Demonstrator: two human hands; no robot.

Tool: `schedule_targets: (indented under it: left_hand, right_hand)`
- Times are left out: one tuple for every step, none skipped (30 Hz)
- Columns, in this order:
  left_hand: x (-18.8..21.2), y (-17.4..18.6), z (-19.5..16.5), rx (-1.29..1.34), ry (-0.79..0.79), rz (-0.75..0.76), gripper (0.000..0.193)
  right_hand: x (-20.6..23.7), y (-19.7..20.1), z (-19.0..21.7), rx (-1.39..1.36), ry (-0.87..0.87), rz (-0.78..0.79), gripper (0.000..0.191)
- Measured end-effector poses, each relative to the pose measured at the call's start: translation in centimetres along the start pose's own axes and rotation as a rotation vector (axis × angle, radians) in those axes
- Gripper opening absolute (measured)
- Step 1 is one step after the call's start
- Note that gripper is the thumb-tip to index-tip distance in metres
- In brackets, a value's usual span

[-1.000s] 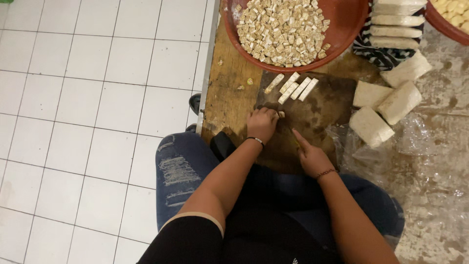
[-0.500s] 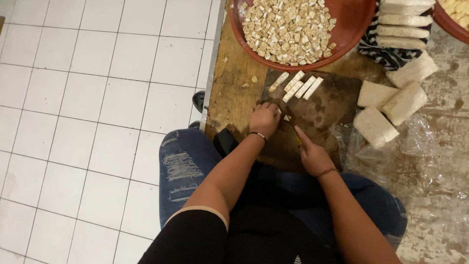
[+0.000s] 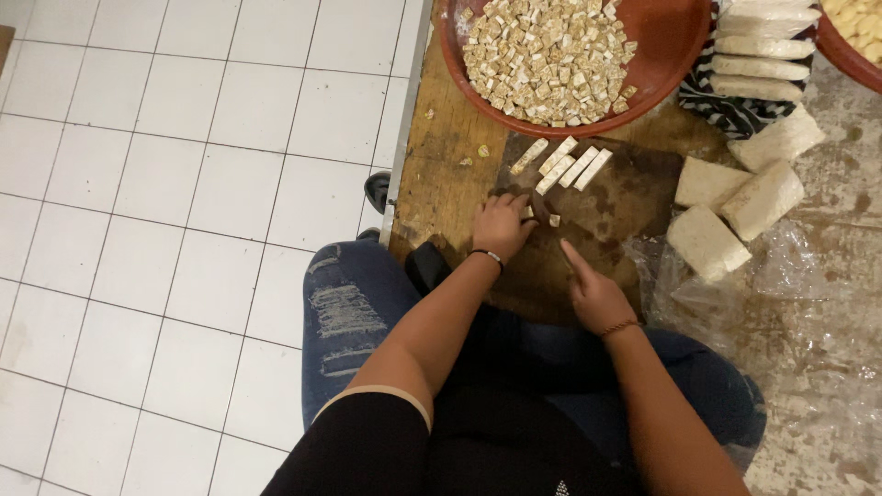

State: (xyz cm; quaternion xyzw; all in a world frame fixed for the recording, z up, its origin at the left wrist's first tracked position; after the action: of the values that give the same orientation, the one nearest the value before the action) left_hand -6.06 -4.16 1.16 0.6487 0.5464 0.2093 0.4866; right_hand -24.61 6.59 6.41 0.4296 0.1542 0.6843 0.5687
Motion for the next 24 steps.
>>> schedule_targets:
  left_hand:
    - [0.2,0.0,0.0,0.013,0.008,0.006,0.049]
    - [0.4,0.1,0.1,0.026,0.017,0.011,0.046]
    - [0.5,0.1,0.2,0.038,0.024,0.017,0.043]
    - [0.7,0.0,0.3,0.039,0.035,0.02,0.037]
    - [0.7,0.0,0.4,0.039,0.044,0.022,0.03]
    - [0.7,-0.1,0.5,0.038,0.054,0.024,0.024]
    - [0.7,-0.3,0.6,0.044,0.057,0.015,0.023]
    - [0.8,-0.4,0.6,0.05,0.06,0.007,0.022]
    - [0.8,-0.6,0.7,0.056,0.064,-0.002,0.021]
    - [0.8,-0.7,0.7,0.054,0.063,-0.006,0.021]
    - [0.7,-1.0,0.8,0.053,0.063,-0.007,0.021]
    - [0.7,-1.2,0.9,0.053,0.063,-0.008,0.02]
    - [0.8,-1.4,1.0,0.061,0.064,-0.002,0.02]
    - [0.8,-1.6,1.0,0.069,0.066,0.004,0.019]
    - [0.9,-1.8,1.1,0.077,0.068,0.008,0.018]
    - [0.9,-2.0,1.1,0.074,0.067,-0.002,0.016]
    - [1.0,-2.1,1.1,0.07,0.066,-0.012,0.015]
    - [1.1,-2.2,1.2,0.067,0.066,-0.024,0.013]
    - [1.1,-2.2,1.2,0.073,0.059,-0.034,0.015]
    - [1.2,-2.3,1.2,0.08,0.051,-0.044,0.016]
    - [1.2,-2.3,1.2,0.087,0.042,-0.054,0.018]
    - [1.1,-2.3,1.3,0.081,0.033,-0.056,0.017]
    - [1.1,-2.4,1.3,0.076,0.023,-0.058,0.016]
    - [1.1,-2.4,1.3,0.072,0.012,-0.059,0.016]
  right_hand:
    - [0.1,-0.4,0.2,0.01,0.002,-0.009,0.068]
    - [0.1,-0.8,0.5,0.019,0.004,-0.018,0.067]
    - [0.0,-1.1,0.7,0.031,-0.008,-0.026,0.068]
    - [0.0,-1.3,0.9,0.044,-0.019,-0.034,0.068]
    - [0.0,-1.5,1.2,0.055,-0.029,-0.043,0.069]
    - [0.0,-1.8,1.5,0.049,-0.026,-0.033,0.068]
    - [-0.1,-2.0,1.8,0.042,-0.023,-0.023,0.067]
    - [0.0,-2.2,1.9,0.036,-0.02,-0.013,0.066]
    - [0.0,-2.2,2.1,0.045,-0.014,-0.009,0.066]
    - [0.0,-2.3,2.2,0.053,-0.009,-0.005,0.067]
    - [-0.1,-2.5,2.2,0.062,-0.005,0.0,0.067]
    - [-0.1,-2.5,2.2,0.072,-0.013,0.002,0.067]
    - [-0.2,-2.6,2.1,0.081,-0.022,0.004,0.068]
    - [-0.3,-2.7,1.9,0.091,-0.031,0.006,0.068]
    - [-0.4,-2.8,1.8,0.096,-0.038,0.013,0.068]
    - [-0.4,-2.9,1.6,0.101,-0.043,0.02,0.068]
    - [-0.5,-3.1,1.6,0.106,-0.048,0.028,0.068]
    - [-0.5,-3.2,1.6,0.105,-0.029,0.017,0.069]
    - [-0.5,-3.2,1.5,0.104,-0.012,0.006,0.069]
    - [-0.5,-3.2,1.5,0.102,0.005,-0.005,0.07]
    - [-0.5,-3.3,1.5,0.108,-0.007,0.0,0.07]
    - [-0.5,-3.4,1.4,0.113,-0.02,0.004,0.07]
    - [-0.5,-3.5,1.4,0.117,-0.034,0.007,0.07]
    - [-0.5,-3.5,1.4,0.12,-0.03,0.007,0.07]
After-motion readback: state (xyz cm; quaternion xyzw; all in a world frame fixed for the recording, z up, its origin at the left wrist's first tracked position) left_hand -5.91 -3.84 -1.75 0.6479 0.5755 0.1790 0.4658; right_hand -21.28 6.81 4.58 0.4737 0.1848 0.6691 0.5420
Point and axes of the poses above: each hand's wrist, its own x-axis away from the middle knuckle, its own y-axis out of the back of the hand, z = x × y, the point moved 4 cm from there along -x, towards the middle knuckle, and after that the axes turned 11 degrees about -y, right-handed, at the moved point
